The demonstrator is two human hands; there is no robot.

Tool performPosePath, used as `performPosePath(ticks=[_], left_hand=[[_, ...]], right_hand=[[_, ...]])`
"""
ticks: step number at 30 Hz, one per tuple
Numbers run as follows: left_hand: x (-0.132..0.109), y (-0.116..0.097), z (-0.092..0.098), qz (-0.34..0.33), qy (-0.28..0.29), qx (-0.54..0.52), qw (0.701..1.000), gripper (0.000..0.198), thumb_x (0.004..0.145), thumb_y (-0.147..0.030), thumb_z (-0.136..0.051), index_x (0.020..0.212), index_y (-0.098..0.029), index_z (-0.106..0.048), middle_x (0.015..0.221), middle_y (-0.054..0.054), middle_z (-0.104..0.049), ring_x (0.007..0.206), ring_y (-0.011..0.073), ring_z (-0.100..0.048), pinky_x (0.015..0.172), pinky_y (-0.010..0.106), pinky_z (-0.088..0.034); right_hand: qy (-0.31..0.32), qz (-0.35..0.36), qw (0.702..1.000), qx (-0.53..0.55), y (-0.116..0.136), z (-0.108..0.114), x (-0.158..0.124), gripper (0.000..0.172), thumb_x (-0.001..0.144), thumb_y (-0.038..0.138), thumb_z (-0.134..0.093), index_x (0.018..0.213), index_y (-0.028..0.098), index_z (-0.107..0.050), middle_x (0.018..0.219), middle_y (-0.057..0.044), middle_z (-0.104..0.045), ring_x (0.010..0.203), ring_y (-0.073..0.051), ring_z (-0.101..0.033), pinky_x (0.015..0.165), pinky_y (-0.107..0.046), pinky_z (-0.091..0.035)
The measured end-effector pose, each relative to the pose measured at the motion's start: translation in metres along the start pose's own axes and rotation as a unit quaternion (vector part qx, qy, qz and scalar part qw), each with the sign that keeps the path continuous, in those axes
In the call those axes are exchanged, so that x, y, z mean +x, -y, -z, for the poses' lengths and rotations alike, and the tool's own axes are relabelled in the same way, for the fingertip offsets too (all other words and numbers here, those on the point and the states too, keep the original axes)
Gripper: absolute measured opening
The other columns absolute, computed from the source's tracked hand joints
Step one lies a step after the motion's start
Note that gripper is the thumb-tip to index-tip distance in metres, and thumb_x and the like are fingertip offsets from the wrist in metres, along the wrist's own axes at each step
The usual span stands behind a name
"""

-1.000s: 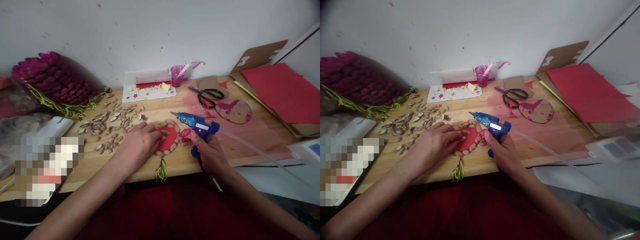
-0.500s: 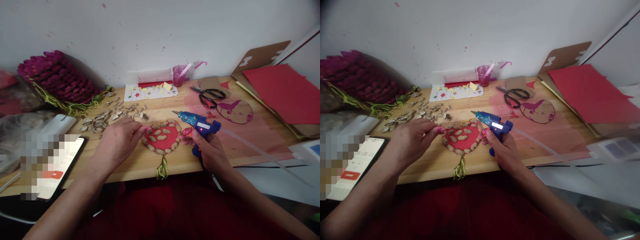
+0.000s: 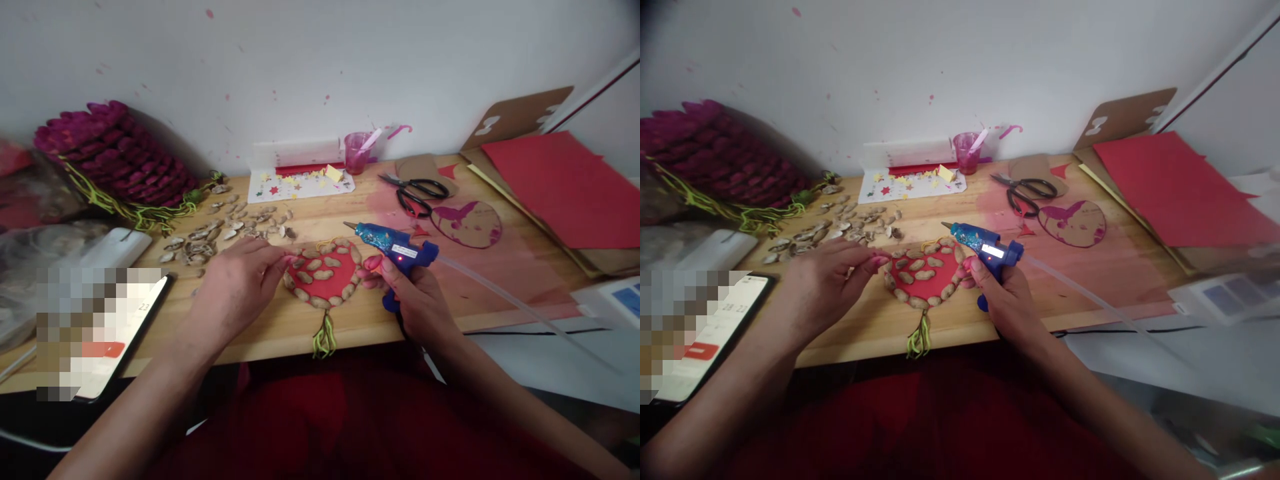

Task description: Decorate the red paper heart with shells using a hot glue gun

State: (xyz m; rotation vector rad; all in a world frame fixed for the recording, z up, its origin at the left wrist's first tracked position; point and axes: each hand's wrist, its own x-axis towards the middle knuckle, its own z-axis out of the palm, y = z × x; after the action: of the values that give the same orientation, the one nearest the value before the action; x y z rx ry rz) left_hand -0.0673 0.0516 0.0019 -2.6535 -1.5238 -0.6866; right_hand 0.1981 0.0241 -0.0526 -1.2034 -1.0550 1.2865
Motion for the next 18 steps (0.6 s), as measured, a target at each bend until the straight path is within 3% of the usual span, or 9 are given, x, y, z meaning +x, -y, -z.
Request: performPosePath(ticks=[7, 13, 18], left_hand=[[-0.001, -0.005, -0.003, -0.026, -0.008, -0.026, 0.999, 0.032, 0.099, -0.035, -0.053, 0.081, -0.018, -0.073, 0.071, 0.004, -0.068, 0.068, 0.0173, -0.061, 0.064, 0.03, -0.048], [-0.013, -0.016, -0.008, -0.037, 0.032, -0.165, 0.985, 0.03, 0.1, -0.019, -0.049, 0.124, -0.022, -0.067, 0.105, 0.007, -0.073, 0.094, 0.0173, -0.068, 0.082, 0.031, -0.056], [-0.028, -0.02, -0.015, -0.044, 0.076, -0.171, 0.981, 0.021, 0.097, -0.024, -0.059, 0.114, -0.024, -0.071, 0.114, 0.007, -0.07, 0.105, 0.0186, -0.068, 0.091, 0.032, -0.058]], right_hand=[[-0.032, -0.013, 0.999, -0.012, 0.001, -0.001, 0.0, 0.023, 0.089, 0.047, -0.069, 0.096, 0.027, -0.074, 0.093, -0.003, -0.077, 0.08, -0.019, -0.072, 0.075, -0.033, -0.057], [-0.043, 0.001, 0.999, 0.007, 0.0, -0.003, 0.001, 0.02, 0.087, 0.047, -0.071, 0.092, 0.028, -0.074, 0.099, -0.003, -0.077, 0.094, -0.022, -0.073, 0.081, -0.036, -0.06], [-0.034, 0.008, 0.999, 0.017, 0.001, -0.005, 0.002, 0.018, 0.087, 0.046, -0.071, 0.09, 0.029, -0.074, 0.1, -0.003, -0.076, 0.093, -0.021, -0.073, 0.077, -0.035, -0.06]])
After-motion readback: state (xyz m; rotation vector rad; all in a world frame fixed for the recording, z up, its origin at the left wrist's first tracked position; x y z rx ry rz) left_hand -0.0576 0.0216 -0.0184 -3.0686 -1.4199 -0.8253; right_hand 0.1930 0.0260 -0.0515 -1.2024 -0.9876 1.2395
